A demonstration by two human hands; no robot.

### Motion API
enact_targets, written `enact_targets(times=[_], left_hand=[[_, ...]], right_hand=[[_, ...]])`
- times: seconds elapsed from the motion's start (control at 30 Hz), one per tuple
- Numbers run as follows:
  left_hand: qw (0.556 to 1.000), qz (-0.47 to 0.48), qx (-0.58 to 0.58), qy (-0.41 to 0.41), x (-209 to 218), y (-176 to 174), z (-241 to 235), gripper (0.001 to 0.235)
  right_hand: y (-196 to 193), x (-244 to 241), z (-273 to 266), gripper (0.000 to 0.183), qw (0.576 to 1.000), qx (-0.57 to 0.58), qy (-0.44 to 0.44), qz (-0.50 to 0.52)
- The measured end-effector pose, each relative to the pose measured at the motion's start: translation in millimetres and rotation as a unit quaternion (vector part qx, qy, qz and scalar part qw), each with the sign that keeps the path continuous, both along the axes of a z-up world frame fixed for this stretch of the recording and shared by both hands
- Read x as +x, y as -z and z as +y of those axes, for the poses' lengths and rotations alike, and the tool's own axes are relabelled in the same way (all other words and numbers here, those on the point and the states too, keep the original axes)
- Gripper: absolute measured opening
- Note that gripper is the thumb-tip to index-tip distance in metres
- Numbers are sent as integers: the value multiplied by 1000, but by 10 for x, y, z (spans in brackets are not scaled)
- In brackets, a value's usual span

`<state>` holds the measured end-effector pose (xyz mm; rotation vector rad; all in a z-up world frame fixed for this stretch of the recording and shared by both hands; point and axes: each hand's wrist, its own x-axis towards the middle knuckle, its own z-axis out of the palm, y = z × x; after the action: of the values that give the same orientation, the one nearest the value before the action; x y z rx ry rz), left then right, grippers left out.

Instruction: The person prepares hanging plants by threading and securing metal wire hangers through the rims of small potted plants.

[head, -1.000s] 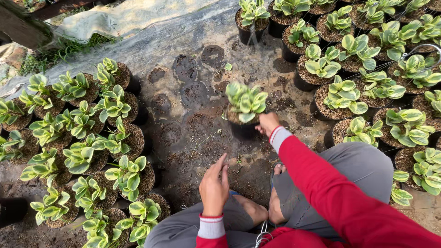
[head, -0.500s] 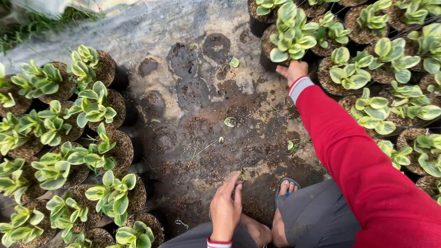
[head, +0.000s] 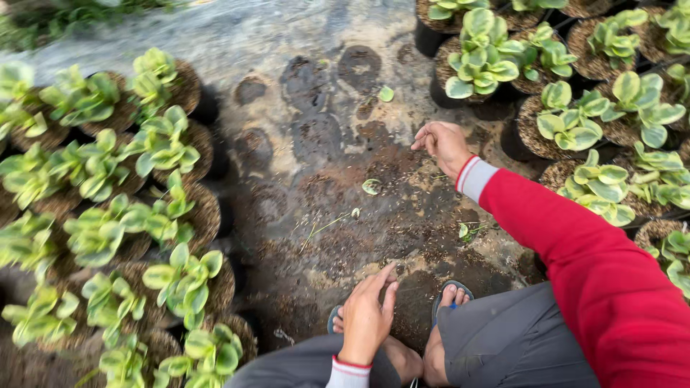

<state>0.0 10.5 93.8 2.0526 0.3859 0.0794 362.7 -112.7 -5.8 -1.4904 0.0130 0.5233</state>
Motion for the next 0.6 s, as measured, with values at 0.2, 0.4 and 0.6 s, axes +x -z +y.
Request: enact_targets(times=[0.2,0.4,0.6], left_hand=[[997,-62,43,-10,-203,-149,-116,39],[982,-158,101,-29,-555,-660,-116,38],[961,-244,119,-60,-1173,-1426,13,38]], right_hand=[[-2446,-1477,182,50,874,363,-285,-152],[-3747,-2715,-45,49,609,477,-587,-240],[-3678,-3078,-253,48,598,428,-636,-232]])
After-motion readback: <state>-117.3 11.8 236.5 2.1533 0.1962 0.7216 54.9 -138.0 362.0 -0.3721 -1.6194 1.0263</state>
